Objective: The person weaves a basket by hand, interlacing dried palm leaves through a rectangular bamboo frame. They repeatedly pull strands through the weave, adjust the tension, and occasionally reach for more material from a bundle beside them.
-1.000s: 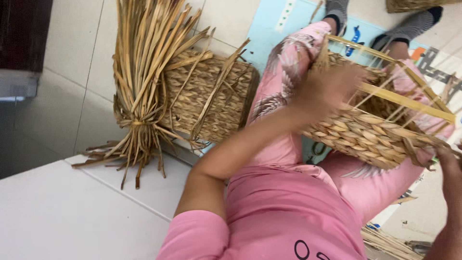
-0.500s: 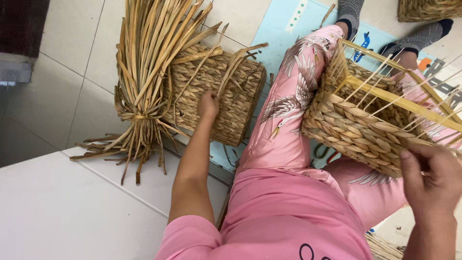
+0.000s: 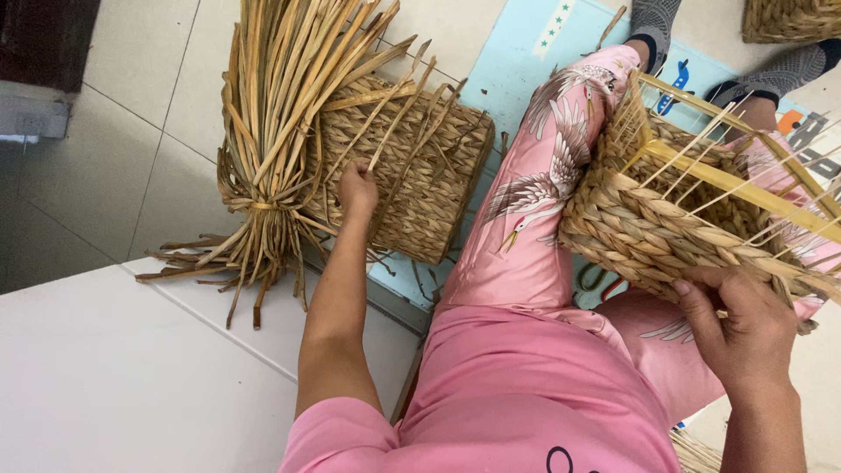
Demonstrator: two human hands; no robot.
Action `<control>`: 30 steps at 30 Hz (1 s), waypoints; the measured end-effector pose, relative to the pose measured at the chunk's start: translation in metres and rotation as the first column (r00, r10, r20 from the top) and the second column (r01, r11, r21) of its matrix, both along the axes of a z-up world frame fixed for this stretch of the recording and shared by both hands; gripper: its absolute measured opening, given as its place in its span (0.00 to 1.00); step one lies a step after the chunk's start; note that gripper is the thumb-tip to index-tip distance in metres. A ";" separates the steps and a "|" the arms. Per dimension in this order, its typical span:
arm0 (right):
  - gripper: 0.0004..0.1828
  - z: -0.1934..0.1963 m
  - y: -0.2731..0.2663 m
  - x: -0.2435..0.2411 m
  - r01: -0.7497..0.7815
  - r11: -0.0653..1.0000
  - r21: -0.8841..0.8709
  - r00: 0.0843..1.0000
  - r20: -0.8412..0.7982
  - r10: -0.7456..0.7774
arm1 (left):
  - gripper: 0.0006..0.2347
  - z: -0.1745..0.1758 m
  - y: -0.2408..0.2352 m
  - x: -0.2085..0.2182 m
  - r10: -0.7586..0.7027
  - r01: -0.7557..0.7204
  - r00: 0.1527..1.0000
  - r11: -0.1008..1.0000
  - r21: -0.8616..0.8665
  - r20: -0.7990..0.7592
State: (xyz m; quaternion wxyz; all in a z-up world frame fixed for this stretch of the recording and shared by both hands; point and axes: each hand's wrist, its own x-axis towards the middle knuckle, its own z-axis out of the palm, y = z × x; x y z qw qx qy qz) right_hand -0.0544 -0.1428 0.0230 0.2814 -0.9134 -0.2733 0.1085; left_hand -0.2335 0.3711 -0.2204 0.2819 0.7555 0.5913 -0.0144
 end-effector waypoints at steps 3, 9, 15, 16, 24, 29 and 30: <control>0.07 -0.002 0.001 -0.001 -0.018 1.000 0.001 1.000 0.000 0.018 | 0.10 0.014 0.001 0.001 -0.088 0.109 0.990 0.975 0.194 -0.111; 0.07 -0.002 0.011 -0.003 -0.048 0.999 0.001 0.999 -0.003 0.048 | 0.06 0.019 -0.021 0.026 -0.291 0.305 0.949 0.943 0.130 -0.119; 0.07 0.011 0.024 -0.007 -0.089 0.995 0.034 0.996 0.009 0.089 | 0.08 0.001 -0.045 0.048 -0.382 0.367 0.896 0.924 -0.106 -0.227; 0.07 0.013 0.025 -0.006 -0.105 0.994 0.039 0.994 0.028 0.104 | 0.07 -0.003 -0.047 0.047 -0.421 0.409 0.870 0.907 -0.102 -0.255; 0.06 0.014 0.042 -0.006 -0.036 0.989 0.141 0.982 -0.179 0.061 | 0.08 -0.020 -0.058 0.043 -0.219 0.222 0.975 0.952 -0.209 0.035; 0.06 0.011 0.046 -0.006 -0.058 0.986 0.157 0.978 -0.190 0.088 | 0.08 -0.033 -0.062 0.035 -0.321 0.332 0.943 0.925 -0.186 0.084; 0.06 0.010 0.046 -0.006 -0.050 0.985 0.167 0.976 -0.200 0.083 | 0.08 -0.035 -0.058 0.037 -0.279 0.293 0.955 0.937 -0.192 0.095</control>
